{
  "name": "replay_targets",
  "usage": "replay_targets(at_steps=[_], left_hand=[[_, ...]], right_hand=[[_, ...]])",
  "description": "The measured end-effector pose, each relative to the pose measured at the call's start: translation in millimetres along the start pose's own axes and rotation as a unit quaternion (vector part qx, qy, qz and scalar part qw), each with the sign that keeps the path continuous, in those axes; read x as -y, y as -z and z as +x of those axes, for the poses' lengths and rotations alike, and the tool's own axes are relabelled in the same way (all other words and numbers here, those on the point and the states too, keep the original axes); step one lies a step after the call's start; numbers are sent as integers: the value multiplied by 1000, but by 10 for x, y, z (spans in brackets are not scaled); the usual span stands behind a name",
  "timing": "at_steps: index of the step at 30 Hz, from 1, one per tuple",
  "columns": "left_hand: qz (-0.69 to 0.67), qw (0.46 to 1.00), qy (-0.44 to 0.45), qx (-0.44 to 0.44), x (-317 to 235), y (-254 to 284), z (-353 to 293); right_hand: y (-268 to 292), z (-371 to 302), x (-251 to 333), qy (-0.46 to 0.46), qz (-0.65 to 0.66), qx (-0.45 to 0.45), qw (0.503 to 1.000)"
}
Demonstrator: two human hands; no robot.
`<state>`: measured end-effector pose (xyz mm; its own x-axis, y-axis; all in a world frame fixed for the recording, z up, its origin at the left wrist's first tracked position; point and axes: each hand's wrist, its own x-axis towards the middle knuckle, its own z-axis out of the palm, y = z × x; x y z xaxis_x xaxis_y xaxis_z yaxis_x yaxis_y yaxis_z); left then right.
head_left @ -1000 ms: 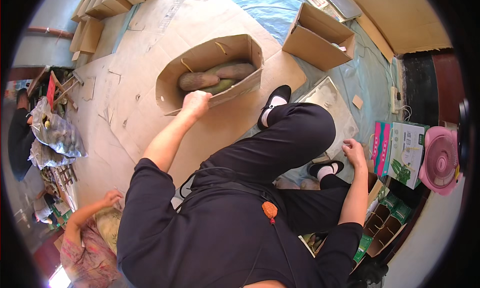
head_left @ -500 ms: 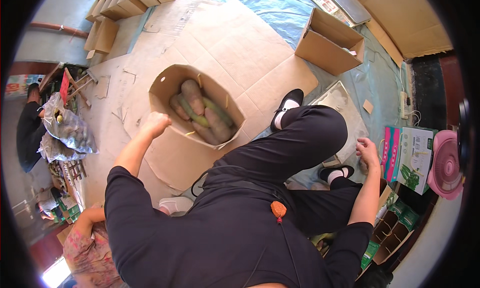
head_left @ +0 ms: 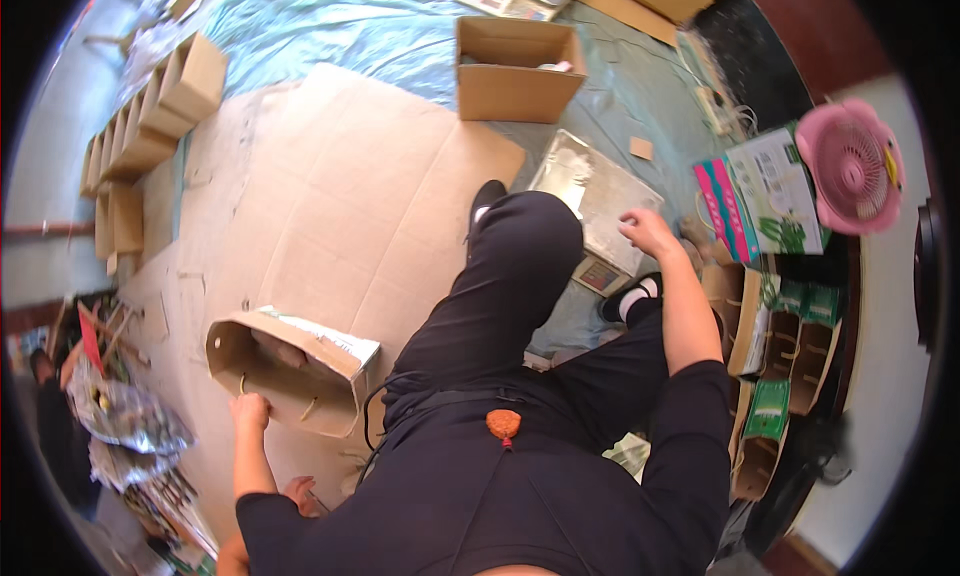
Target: Sort and weigh produce into bags and boxes on a factory floor.
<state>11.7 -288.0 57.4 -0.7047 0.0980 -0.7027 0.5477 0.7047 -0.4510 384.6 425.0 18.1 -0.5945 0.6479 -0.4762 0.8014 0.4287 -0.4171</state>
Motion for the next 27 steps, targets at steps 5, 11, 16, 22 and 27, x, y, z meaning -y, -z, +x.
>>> replay_targets(at_steps=[5, 11, 16, 22, 27], left_hand=[[-281, 912, -101, -280, -306, 1112, -9], [-284, 681, -440, -512, -1395, 3102, -1302], [-175, 271, -602, -731, -1579, 3679, -1868], [-184, 158, -703, -668, -2256, 3939, -2106], [-185, 92, -758, -619, -2659, 3971, -2428]], right_hand=[[-81, -6, -59, 36, -54, -59, 996], [-4, -107, -13, -24, -54, -42, 997], [-75, 28, 48, -35, -64, -19, 997], [29, -230, 131, -83, -41, -54, 994], [183, -492, 116, -73, -24, -69, 995]])
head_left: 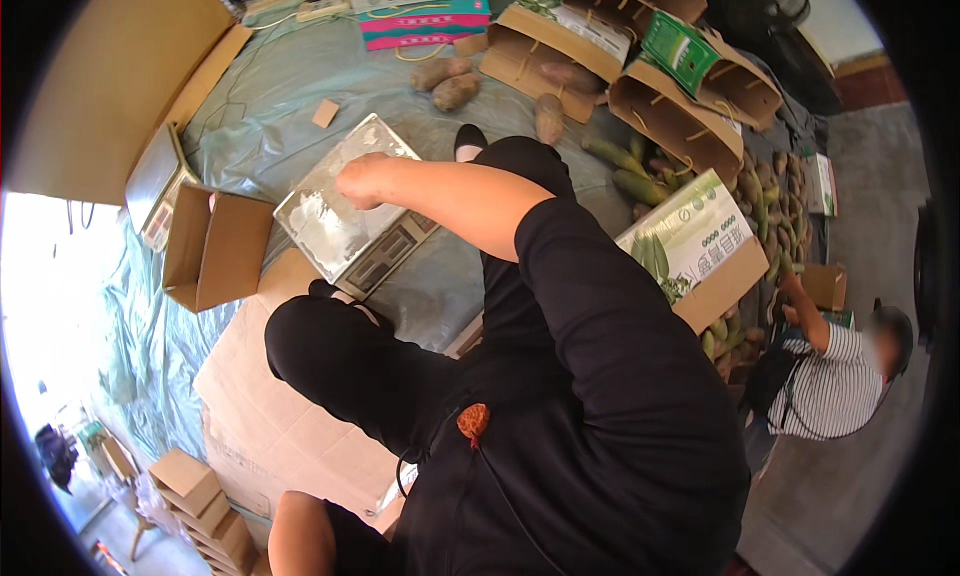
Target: Sort and weigh produce into bags and boxes on a factory floor.
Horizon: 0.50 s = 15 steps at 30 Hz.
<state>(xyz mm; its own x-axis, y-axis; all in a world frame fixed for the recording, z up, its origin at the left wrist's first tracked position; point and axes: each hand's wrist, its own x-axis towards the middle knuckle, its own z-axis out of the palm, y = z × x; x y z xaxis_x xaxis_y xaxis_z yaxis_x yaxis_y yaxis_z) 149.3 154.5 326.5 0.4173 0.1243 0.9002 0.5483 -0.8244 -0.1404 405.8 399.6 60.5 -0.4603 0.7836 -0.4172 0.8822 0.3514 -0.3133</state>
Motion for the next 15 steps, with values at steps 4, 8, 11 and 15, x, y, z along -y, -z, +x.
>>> replay_targets(at_steps=[4, 8, 11, 15], left_hand=[[-58, 998, -32, -22, -63, -348, 218], [-108, 991, -60, -51, -176, -523, 346], [-132, 985, -79, -79, -237, -640, 431], [-151, 976, -107, -111, -317, -592, 510]], right_hand=[[112, -159, -117, 10, -11, -20, 1000], [192, -244, -234, -11, -8, -20, 1000], [242, -312, -375, 14, 18, -33, 999], [366, -418, -535, 46, 112, -107, 987]])
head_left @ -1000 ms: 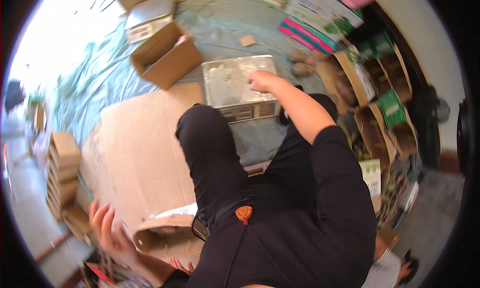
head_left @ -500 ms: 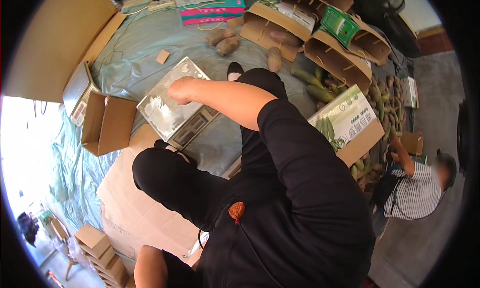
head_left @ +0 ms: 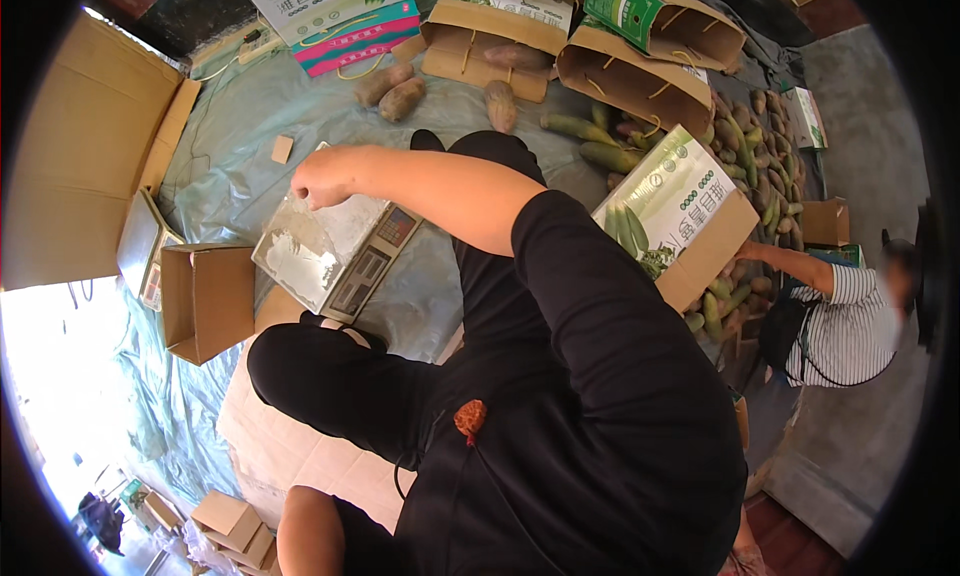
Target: Sort and weigh produce into bags and boxes on a factory floor.
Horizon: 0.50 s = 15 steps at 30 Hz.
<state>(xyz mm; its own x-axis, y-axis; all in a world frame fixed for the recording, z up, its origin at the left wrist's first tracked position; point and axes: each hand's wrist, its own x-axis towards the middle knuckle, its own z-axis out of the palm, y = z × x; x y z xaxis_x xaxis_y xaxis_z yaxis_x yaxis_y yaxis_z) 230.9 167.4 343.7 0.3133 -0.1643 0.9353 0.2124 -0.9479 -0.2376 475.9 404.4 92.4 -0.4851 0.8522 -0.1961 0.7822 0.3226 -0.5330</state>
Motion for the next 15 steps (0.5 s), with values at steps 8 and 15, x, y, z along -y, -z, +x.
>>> replay_targets(at_steps=[8, 15], left_hand=[[-30, 996, -56, -62, -169, 129, 123], [-73, 983, -94, -139, -223, 71, 157]], right_hand=[[862, -480, -94, 27, 154, -147, 977], [1162, -1839, -742, -98, 187, -315, 925]])
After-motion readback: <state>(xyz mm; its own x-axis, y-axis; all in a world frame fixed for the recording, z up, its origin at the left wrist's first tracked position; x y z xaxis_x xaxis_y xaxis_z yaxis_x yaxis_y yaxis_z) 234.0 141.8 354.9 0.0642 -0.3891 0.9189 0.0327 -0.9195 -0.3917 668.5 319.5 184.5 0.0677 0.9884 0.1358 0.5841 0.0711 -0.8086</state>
